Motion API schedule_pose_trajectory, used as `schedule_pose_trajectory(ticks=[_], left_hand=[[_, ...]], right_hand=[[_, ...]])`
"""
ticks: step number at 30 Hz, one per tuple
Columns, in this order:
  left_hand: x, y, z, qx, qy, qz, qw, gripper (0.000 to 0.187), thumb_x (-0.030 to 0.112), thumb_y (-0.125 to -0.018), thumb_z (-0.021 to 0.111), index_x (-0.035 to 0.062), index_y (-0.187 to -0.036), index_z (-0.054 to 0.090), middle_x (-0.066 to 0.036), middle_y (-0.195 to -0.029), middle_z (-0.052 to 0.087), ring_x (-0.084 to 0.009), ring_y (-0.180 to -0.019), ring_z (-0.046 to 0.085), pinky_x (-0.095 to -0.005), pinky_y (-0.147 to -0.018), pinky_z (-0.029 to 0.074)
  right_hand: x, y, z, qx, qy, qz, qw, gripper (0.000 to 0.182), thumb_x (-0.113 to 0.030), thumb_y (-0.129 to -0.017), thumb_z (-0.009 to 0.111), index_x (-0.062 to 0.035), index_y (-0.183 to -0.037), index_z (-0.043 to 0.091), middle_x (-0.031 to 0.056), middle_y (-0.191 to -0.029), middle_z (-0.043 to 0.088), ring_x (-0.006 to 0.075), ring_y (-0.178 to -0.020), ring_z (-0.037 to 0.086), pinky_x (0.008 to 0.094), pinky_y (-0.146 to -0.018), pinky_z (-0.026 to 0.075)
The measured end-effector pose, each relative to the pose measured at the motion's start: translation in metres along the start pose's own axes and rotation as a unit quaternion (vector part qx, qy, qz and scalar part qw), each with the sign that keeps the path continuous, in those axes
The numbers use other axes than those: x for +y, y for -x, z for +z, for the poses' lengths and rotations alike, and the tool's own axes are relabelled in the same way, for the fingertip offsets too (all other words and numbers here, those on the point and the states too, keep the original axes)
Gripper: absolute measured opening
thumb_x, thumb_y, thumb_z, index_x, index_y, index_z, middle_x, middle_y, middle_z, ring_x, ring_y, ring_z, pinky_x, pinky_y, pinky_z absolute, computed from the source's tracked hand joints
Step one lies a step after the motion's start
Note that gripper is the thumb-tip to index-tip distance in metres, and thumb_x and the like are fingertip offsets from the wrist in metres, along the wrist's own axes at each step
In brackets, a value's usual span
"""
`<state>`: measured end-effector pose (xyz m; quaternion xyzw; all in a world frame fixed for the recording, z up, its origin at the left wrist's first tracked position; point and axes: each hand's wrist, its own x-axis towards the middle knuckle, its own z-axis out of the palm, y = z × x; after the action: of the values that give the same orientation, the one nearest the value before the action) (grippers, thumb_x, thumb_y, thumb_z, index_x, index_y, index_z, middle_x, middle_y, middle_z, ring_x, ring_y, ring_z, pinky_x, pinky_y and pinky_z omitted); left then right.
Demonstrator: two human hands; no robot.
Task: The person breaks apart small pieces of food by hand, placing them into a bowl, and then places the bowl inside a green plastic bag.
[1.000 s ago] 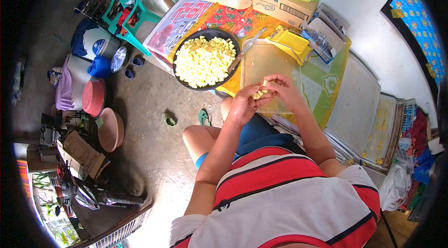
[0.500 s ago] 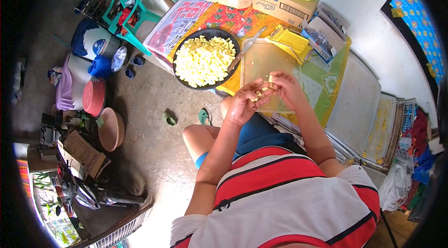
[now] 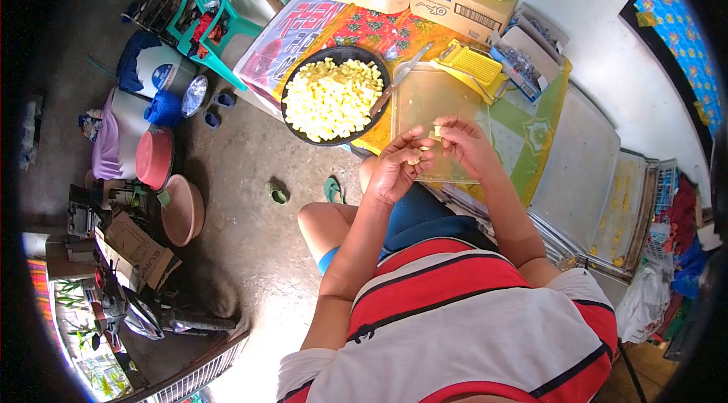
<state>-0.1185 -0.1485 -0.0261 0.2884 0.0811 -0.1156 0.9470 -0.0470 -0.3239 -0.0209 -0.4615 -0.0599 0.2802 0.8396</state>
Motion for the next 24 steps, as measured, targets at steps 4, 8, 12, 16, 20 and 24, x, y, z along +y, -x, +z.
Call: schedule_pose_trajectory(ticks=[4, 8, 12, 16, 20, 24], left_hand=[[-0.001, 0.000, -0.001, 0.020, -0.038, 0.034, 0.999, 0.038, -0.002, -0.083, 0.055, 0.0023, -0.120, 0.051, -0.012, -0.102, 0.063, -0.0168, -0.080, 0.064, -0.0274, -0.070, 0.054], [0.005, 0.003, 0.009, 0.041, -0.124, 0.071, 0.989, 0.038, -0.003, -0.083, 0.054, 0.0060, -0.120, 0.053, -0.008, -0.098, 0.062, -0.0133, -0.073, 0.062, -0.0243, -0.068, 0.050], [0.005, 0.003, 0.009, 0.025, -0.167, 0.103, 0.980, 0.038, -0.003, -0.083, 0.055, 0.0067, -0.120, 0.053, -0.005, -0.098, 0.060, -0.0128, -0.074, 0.060, -0.0234, -0.067, 0.049], [0.002, 0.002, 0.009, 0.035, -0.186, 0.127, 0.974, 0.040, -0.004, -0.083, 0.056, 0.0078, -0.121, 0.051, -0.003, -0.099, 0.057, -0.0129, -0.076, 0.060, -0.0235, -0.068, 0.049], [0.002, 0.004, 0.014, 0.060, -0.136, 0.115, 0.982, 0.040, -0.004, -0.083, 0.056, 0.0060, -0.121, 0.049, -0.005, -0.097, 0.054, -0.0140, -0.074, 0.059, -0.0252, -0.066, 0.050], [0.003, 0.001, 0.004, 0.063, -0.072, 0.060, 0.994, 0.029, 0.003, -0.086, 0.058, 0.0047, -0.114, 0.052, -0.004, -0.091, 0.058, -0.0128, -0.071, 0.059, -0.0252, -0.065, 0.050]], right_hand=[[0.001, 0.000, 0.001, -0.004, 0.024, 0.014, 1.000, 0.021, -0.010, -0.085, 0.063, -0.0030, -0.105, 0.062, -0.0002, -0.081, 0.059, 0.0081, -0.065, 0.055, 0.0224, -0.059, 0.047], [0.005, 0.001, -0.001, -0.013, 0.028, 0.045, 0.998, 0.022, -0.011, -0.085, 0.063, -0.0039, -0.105, 0.061, 0.0003, -0.084, 0.060, 0.0089, -0.069, 0.057, 0.0237, -0.063, 0.049], [0.010, 0.001, 0.001, -0.029, 0.011, 0.070, 0.997, 0.021, -0.012, -0.086, 0.063, -0.0043, -0.105, 0.062, 0.0007, -0.086, 0.061, 0.0094, -0.073, 0.058, 0.0248, -0.066, 0.050], [0.012, 0.001, 0.007, -0.033, 0.022, 0.069, 0.997, 0.019, -0.011, -0.086, 0.062, -0.0045, -0.104, 0.061, 0.0016, -0.088, 0.062, 0.0105, -0.075, 0.059, 0.0254, -0.068, 0.050], [0.012, 0.001, 0.008, -0.048, 0.019, 0.082, 0.995, 0.019, -0.011, -0.086, 0.062, -0.0044, -0.104, 0.061, 0.0025, -0.089, 0.062, 0.0116, -0.076, 0.061, 0.0257, -0.071, 0.051], [0.004, 0.005, 0.018, -0.058, 0.036, 0.090, 0.994, 0.020, -0.012, -0.087, 0.062, -0.0039, -0.105, 0.060, 0.0033, -0.090, 0.063, 0.0125, -0.081, 0.062, 0.0263, -0.075, 0.051]])
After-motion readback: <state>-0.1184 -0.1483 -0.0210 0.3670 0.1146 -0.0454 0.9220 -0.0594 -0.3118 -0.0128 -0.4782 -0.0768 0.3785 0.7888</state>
